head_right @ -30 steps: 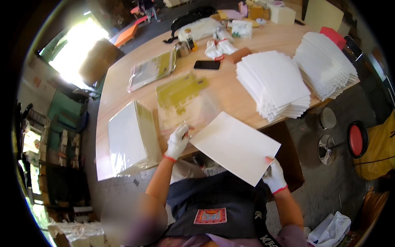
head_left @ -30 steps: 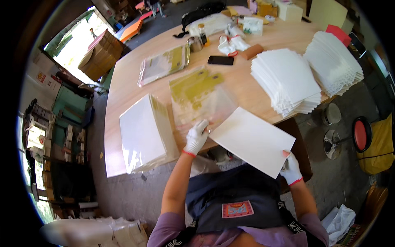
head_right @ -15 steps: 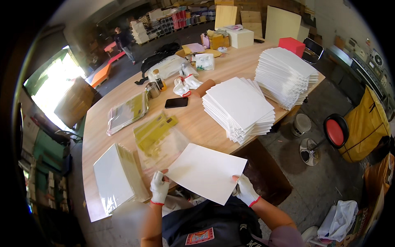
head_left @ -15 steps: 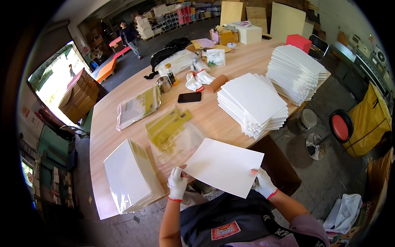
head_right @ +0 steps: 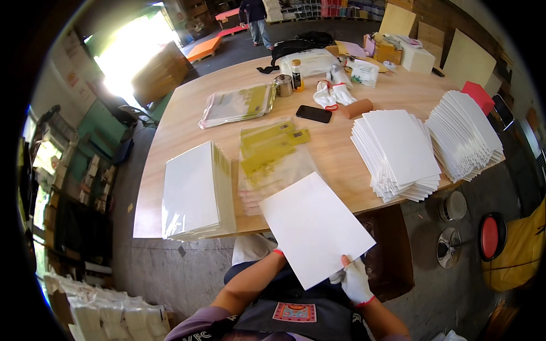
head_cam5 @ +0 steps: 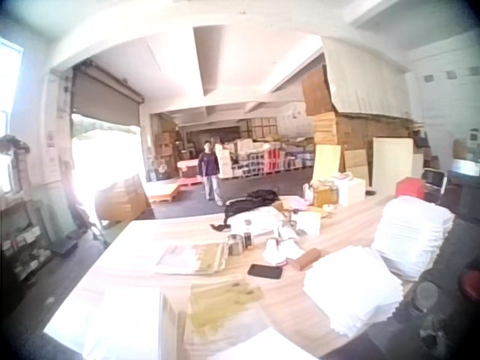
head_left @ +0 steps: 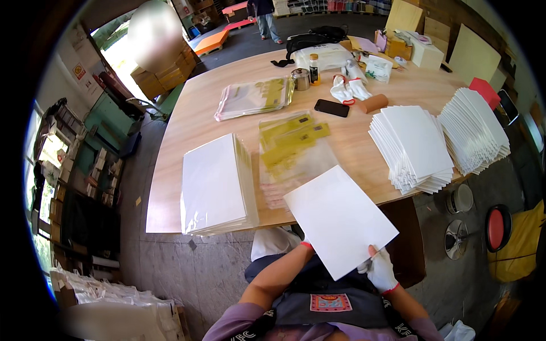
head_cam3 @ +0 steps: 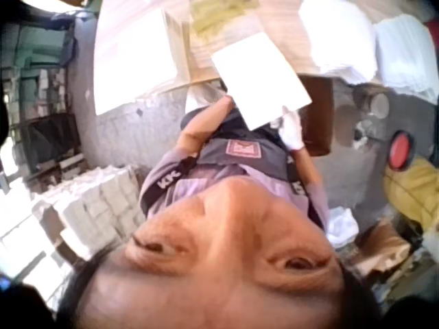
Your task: The person repeatedly picks up white rectangular sheets from a stack on a table and places them into clear plastic sleeves. The person wears white gloves and a purple shirt with a KFC logo. The process involves sliding the paper into the sleeve and stacking the completed units on the table.
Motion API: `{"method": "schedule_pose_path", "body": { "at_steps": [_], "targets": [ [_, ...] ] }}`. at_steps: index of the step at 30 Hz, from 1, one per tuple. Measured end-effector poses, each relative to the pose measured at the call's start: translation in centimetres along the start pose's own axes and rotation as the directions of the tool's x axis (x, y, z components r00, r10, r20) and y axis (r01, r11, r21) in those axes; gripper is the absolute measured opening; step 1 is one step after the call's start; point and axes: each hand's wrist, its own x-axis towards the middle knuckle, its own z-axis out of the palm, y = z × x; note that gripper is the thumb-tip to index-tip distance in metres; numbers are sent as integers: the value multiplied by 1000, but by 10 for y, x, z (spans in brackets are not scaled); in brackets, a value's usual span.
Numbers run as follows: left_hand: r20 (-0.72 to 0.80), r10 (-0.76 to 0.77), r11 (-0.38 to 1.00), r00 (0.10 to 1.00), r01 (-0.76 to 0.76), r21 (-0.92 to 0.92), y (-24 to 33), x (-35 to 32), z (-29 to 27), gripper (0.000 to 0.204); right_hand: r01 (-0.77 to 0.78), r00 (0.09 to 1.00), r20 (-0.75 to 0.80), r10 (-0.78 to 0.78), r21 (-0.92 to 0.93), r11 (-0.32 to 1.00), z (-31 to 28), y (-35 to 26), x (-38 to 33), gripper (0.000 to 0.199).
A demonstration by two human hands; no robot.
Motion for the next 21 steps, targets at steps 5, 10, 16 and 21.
{"method": "schedule_pose_path", "body": {
  "at_steps": [5,10,16,21],
  "targets": [
    [12,168,812,986,-145,565,-30,-43,-24,40,-235,972,38,232,113,965,0,47,61,26],
    [-270,304,805,914,-95,585,-30,-24,-33,25,-257,958,253,137,534,806,28,78,133,36],
    [-367,104,911,924,60,409,16,-48,-13,21,-89,939,295,178,-289,953,40,46,113,29],
    [-282,389,672,877,-60,739,63,-85,-12,21,392,896,443,24,-815,427,84,29,102,17]
  ]
}}
